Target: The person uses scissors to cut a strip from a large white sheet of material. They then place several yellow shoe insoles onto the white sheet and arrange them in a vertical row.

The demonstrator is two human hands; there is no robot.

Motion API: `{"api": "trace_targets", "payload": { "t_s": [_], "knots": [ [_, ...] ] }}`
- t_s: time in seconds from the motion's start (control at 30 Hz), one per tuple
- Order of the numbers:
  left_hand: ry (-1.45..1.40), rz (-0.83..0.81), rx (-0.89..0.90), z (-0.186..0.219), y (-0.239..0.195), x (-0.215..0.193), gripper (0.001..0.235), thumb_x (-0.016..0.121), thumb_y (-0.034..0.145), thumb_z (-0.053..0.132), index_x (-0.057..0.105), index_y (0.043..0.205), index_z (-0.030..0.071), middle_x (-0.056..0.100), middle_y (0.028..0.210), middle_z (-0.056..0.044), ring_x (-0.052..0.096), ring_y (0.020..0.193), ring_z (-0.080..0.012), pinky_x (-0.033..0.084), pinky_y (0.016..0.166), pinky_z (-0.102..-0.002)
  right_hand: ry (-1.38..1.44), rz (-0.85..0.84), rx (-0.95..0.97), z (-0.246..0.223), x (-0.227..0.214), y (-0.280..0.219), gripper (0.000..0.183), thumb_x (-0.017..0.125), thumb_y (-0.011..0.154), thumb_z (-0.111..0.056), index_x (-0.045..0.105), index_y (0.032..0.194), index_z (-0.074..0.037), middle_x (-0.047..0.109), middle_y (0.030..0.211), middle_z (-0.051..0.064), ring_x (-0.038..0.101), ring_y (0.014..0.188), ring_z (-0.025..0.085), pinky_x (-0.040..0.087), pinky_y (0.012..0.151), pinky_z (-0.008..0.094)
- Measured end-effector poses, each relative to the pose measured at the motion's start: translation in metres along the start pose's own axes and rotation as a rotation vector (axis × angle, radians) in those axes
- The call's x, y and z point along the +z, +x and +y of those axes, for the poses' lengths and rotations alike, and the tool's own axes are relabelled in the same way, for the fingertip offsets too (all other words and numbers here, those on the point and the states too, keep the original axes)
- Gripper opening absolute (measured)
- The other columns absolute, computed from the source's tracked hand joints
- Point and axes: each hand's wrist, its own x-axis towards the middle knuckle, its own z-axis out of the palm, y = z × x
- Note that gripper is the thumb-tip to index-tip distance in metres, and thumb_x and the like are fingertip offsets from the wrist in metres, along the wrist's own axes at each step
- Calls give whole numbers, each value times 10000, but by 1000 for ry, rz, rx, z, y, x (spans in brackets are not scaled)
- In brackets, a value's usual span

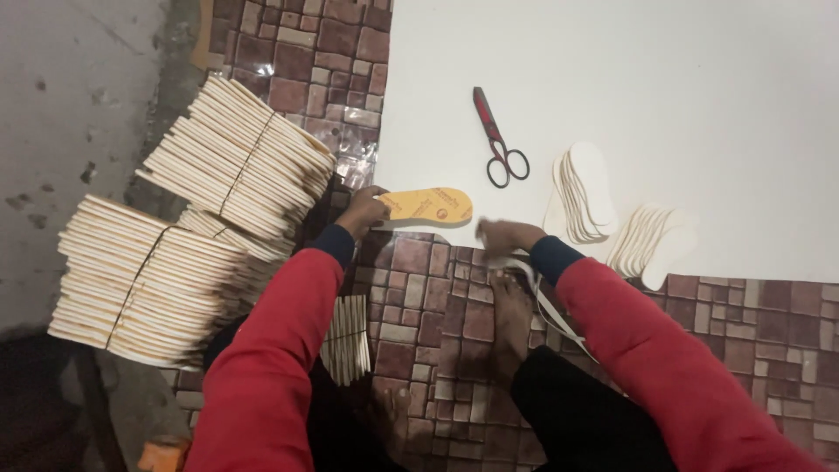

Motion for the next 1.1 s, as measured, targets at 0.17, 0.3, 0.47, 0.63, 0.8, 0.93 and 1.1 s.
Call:
{"api": "trace_targets", "payload": {
  "t_s": [0.17,0.3,0.47,0.63,0.8,0.93,1.1],
  "knots": [
    [70,-13,-26,16,-22,2,480,708,807,-43,686,1275,61,693,1084,-251,733,947,-319,653,696,-370,363,340,-172,0,0,21,883,793,856,-331,266,1543,-153,609,1401,217,580,1310,426,469,1104,570],
    [19,48,-41,7,-15,2,500,711,788,-44,658,1282,20,691,1061,-257,739,918,-328,654,713,-389,470,526,-275,-10,-6,11,898,782,858,-215,282,1582,-41,467,1489,283,462,1398,457,432,1177,533],
    [106,130,58,11,-34,-1,570,758,788,-10,593,1329,-76,624,1196,-310,659,1099,-411,571,851,-481,395,751,-502,-13,7,27,597,754,893,-142,479,1401,10,541,1289,302,531,1242,486,452,1083,557],
    [203,212,70,-19,-15,-1,478,778,769,64,711,1241,24,710,1136,-190,697,1118,-339,585,904,-416,311,752,-343,4,33,43,706,807,880,-191,487,1483,-11,448,1356,262,645,1134,442,601,934,538],
    [287,275,50,-27,-9,-10,406,768,763,49,728,1159,127,719,1094,-111,701,1109,-306,561,942,-441,331,746,-373,9,35,49,740,755,922,-200,405,1539,9,479,1275,267,650,1103,471,600,886,544],
    [310,282,63,-19,-12,-13,217,745,825,144,788,1036,175,751,1066,-100,716,1092,-320,577,894,-426,315,803,-405,9,35,57,665,794,886,-176,500,1465,-34,509,1235,223,661,1089,444,605,875,526],
    [281,333,47,-43,10,-12,251,705,838,58,759,1052,179,735,1011,-68,730,1035,-278,571,898,-429,313,768,-381,11,44,64,587,780,906,-187,527,1432,-118,514,1232,180,678,1055,419,604,857,545]
  ]
}}
